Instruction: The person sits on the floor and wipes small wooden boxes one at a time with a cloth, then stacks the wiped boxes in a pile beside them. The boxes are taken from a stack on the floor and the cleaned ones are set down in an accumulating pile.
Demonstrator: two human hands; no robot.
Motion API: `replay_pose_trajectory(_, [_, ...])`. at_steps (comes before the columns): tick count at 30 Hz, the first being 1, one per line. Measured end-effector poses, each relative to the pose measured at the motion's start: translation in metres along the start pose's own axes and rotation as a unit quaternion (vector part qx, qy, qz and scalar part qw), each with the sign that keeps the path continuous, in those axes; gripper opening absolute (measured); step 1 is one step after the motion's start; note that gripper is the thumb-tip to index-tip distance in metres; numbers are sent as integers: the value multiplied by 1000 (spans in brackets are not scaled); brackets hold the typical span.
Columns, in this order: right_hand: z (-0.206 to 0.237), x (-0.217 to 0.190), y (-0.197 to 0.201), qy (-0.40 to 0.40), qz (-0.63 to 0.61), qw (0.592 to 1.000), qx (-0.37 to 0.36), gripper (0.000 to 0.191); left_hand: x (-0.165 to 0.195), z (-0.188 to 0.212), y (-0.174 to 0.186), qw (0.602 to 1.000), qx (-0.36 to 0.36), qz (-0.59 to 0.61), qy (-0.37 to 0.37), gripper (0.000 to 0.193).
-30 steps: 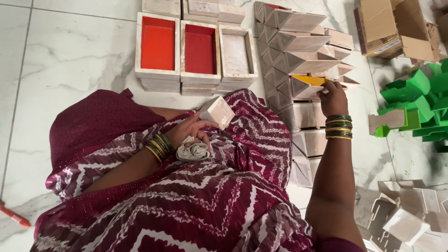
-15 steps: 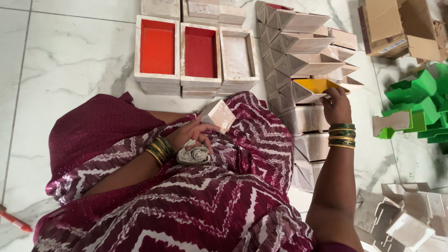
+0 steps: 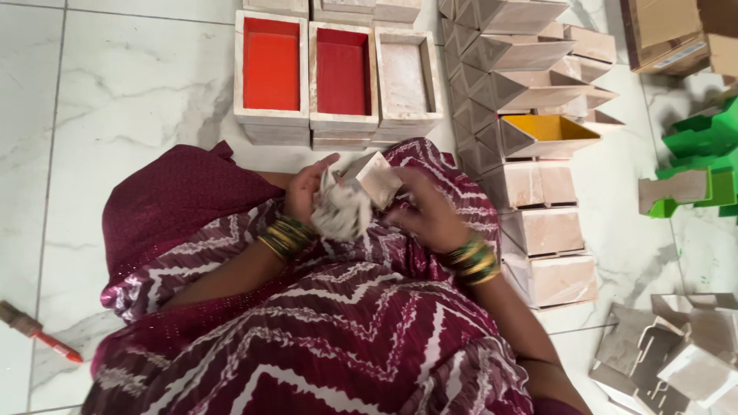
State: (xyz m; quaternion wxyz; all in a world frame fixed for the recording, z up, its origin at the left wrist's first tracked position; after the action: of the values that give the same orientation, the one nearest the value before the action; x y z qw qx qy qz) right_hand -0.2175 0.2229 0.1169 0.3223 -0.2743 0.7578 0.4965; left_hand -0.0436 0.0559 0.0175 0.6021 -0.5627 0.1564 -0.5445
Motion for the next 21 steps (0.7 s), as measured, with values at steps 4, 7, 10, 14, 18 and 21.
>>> replay_pose_trajectory(4, [-9,-24,-84,-13,-27,999,-16,75,-17,2,-2,991,113,67,13,48])
replay_pose_trajectory(7, [-18,1,-77,-100,-119,986,58,48,-6,6,11,997,64,-16,-34,45])
replay_pose_trajectory(10, [-38,43,-48,-184,-98,963,171,26,16,6,31,911,67,-371,-166,40])
replay_pose_trajectory(14, [-62,59,-56,-130,71,986,77,55,18,-12,51,939,178,-292,-19,50])
replay_pose_trajectory(18, [-58,40,-97,-89,275,956,-41,103,10,-14,52,906,91,-412,17,48])
replay_pose_trajectory(21, [-56,32,-99,-99,285,953,-36,99,7,-15,49,915,49,-401,13,50])
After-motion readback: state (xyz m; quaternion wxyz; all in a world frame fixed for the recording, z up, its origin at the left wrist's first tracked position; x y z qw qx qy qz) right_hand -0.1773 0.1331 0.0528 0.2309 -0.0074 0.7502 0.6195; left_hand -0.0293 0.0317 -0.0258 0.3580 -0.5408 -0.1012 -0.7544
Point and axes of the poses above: each hand's wrist, its own z-axis away from the middle knuckle, its own y-axis out of the back of the hand, x = y × z, the point moved 3 cm from there along -z, towards the middle knuckle, and after that the axes turned 10 degrees about x, right-handed, at the moved point
